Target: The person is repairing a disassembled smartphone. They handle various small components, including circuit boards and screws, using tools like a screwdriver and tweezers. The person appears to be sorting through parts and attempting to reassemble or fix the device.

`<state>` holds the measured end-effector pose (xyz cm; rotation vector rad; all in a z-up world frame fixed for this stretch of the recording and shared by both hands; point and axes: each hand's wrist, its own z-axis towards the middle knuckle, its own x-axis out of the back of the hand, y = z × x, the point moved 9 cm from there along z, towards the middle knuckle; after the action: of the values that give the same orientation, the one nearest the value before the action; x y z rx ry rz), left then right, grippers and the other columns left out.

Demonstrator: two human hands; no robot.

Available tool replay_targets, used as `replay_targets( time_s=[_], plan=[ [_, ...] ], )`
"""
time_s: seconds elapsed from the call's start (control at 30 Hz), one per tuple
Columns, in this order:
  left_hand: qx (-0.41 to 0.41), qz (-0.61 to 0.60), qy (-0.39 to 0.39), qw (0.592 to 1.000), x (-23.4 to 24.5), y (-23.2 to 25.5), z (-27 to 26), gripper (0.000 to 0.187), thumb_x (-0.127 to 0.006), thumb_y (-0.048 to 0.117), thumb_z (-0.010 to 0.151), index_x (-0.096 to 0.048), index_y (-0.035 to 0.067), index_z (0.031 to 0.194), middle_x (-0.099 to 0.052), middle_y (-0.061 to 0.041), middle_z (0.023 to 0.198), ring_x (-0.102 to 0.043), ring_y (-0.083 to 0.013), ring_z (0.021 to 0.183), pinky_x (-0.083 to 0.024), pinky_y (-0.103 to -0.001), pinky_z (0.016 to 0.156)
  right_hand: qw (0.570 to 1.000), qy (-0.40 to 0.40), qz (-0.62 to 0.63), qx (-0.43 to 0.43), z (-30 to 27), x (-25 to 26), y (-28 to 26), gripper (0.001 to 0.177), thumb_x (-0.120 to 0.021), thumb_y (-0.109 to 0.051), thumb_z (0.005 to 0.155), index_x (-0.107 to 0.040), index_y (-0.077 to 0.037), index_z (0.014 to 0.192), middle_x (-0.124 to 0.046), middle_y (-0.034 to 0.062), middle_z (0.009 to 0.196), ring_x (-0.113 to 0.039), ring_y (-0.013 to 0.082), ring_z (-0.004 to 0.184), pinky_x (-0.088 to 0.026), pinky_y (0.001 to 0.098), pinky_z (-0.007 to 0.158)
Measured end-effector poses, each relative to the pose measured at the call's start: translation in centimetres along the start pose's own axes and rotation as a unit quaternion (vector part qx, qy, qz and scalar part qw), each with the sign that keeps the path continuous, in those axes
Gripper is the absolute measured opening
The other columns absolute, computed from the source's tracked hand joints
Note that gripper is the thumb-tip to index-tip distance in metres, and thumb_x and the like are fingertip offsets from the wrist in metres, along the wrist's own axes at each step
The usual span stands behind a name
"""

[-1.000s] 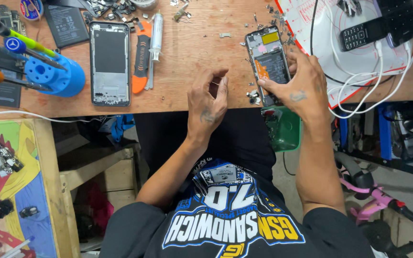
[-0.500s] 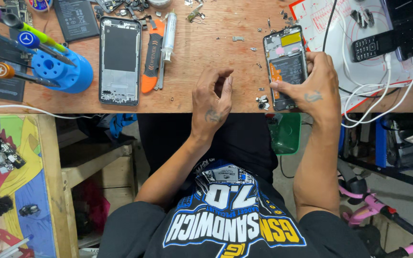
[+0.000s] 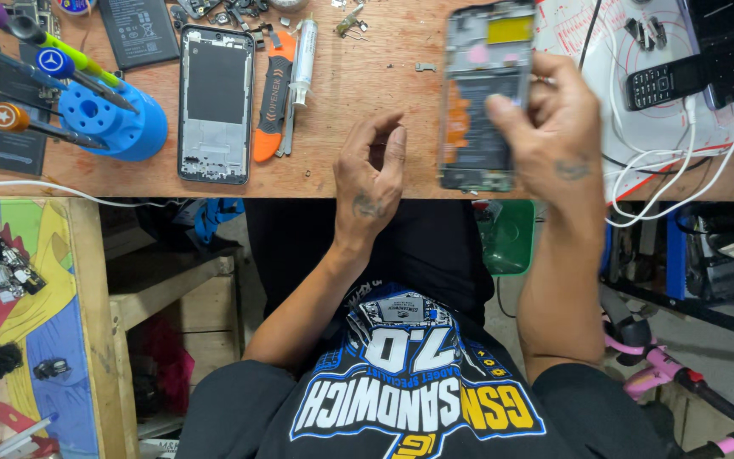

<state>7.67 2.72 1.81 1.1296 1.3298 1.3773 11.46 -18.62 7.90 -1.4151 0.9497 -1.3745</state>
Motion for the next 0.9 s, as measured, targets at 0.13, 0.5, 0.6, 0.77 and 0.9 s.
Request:
replay_targets(
  time_s=[0.13,0.5,0.6,0.77,0.9],
  plan=[
    [0.043,-0.133,-0.024,0.99,1.2,-0.1,0.2,0.035,-0.059,0.01,0.107,-0.058,0.0,0.14,-0.072,-0.008,0.11,-0.07,-0.0121,0.096,-0.058,-0.028,0.086,0.985,-0.087,0.144,-0.033,1.3,-7.2,1.1,0.047,-0.064,0.006,0.099,-0.043,0.008,0.141,-0.074,0.0158,0.113,-0.074,0.0148,0.099,-0.062,0.0269,0.088],
    [-0.033,0.187,0.005,0.982,5.6,3.0,-1.6,0.065,-0.068,-0.002,0.088,-0.043,-0.006,0.148,-0.053,-0.024,0.135,-0.056,-0.0373,0.127,-0.046,-0.041,0.109,0.966,-0.131,-0.21,0.071,2.0,-12.0,0.7,0.041,-0.085,-0.02,0.087,-0.068,-0.001,0.119,-0.069,0.015,0.089,-0.066,0.0219,0.073,-0.055,0.0336,0.068],
    [-0.04,0.204,0.003,0.978,5.6,2.9,-1.6,0.065,-0.067,-0.002,0.087,-0.043,-0.007,0.148,-0.052,-0.025,0.135,-0.053,-0.0395,0.129,-0.043,-0.043,0.113,0.948,-0.122,-0.252,0.15,2.9,-11.9,0.2,0.033,-0.084,-0.02,0.088,-0.072,-0.001,0.113,-0.066,0.016,0.088,-0.067,0.0285,0.076,-0.054,0.0386,0.069],
    [-0.043,0.211,0.01,0.976,5.5,2.8,-1.7,0.066,-0.068,-0.002,0.087,-0.043,-0.007,0.148,-0.052,-0.025,0.135,-0.052,-0.0405,0.13,-0.041,-0.043,0.114,0.941,-0.056,-0.284,0.175,8.5,-10.9,1.2,0.008,-0.073,-0.012,0.1,-0.075,-0.004,0.1,-0.071,0.0119,0.095,-0.07,0.0282,0.088,-0.055,0.0399,0.082],
    [-0.038,0.215,0.001,0.976,5.2,2.6,-1.5,0.068,-0.069,0.001,0.087,-0.042,-0.007,0.149,-0.052,-0.026,0.136,-0.052,-0.0401,0.131,-0.04,-0.043,0.115,0.901,-0.048,-0.358,0.24,10.4,-12.8,1.8,0.01,-0.077,-0.013,0.094,-0.076,-0.004,0.09,-0.07,0.0143,0.09,-0.068,0.0332,0.089,-0.052,0.0443,0.082]
  ],
)
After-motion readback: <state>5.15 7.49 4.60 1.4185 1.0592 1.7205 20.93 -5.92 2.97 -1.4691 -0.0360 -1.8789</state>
